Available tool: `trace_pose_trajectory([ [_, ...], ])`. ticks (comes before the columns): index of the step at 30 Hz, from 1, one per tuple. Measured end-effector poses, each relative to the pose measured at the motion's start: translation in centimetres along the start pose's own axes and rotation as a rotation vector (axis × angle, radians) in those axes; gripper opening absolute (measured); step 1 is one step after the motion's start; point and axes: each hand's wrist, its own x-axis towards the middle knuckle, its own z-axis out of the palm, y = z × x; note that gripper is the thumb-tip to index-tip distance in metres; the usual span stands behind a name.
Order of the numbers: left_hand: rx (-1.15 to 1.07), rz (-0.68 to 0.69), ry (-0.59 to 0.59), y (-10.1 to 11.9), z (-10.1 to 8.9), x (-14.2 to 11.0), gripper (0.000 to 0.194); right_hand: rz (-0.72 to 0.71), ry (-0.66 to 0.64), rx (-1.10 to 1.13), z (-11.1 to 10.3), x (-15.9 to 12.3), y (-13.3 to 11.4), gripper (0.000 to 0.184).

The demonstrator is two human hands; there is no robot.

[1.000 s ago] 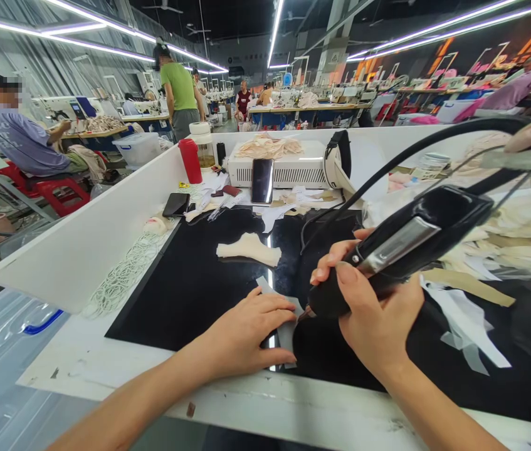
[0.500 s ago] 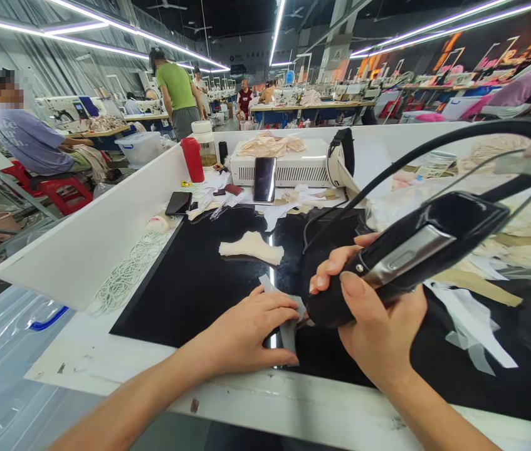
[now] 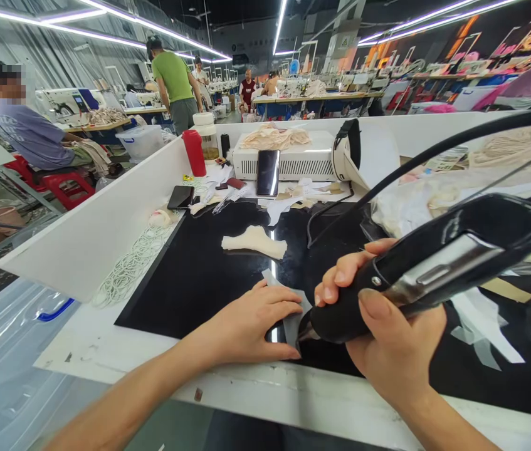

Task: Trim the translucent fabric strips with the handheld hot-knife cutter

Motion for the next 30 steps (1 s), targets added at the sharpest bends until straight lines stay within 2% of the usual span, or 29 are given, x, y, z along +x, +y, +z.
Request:
trace_pose_trajectory([
  [7, -0.003, 0.014, -0.005, 0.2, -0.2, 0.2, 0.074, 0.001, -0.011, -0.006, -0.2, -0.3, -0.1, 0.037],
  [14, -0.028, 0.02, 0.011, -0.2, 0.3, 0.0, 0.07, 0.019, 0.008, -0.072, -0.2, -0.4, 0.2, 0.03],
  [18, -0.015, 0.043, 0.062, -0.6, 0.6, -0.1, 0.067, 0.016, 0.016, -0.074, -0.6, -0.2, 0.5, 0.031],
  [21, 0.012, 0.023, 0.111, -0.8, 0.4, -0.2, 0.057, 0.017, 0.026, -0.074, -1.1, 0.0, 0.6, 0.03],
  [26, 0.099, -0.032, 0.169, -1.2, 0.2, -0.3, 0.028, 0.008, 0.08, -0.114, -1.8, 1.0, 0.5, 0.033],
  [30, 0.126, -0.019, 0.206, -1.6, 0.6, -0.4, 0.021, -0.028, 0.169, -0.17, -2.8, 2.2, 0.6, 0.038],
])
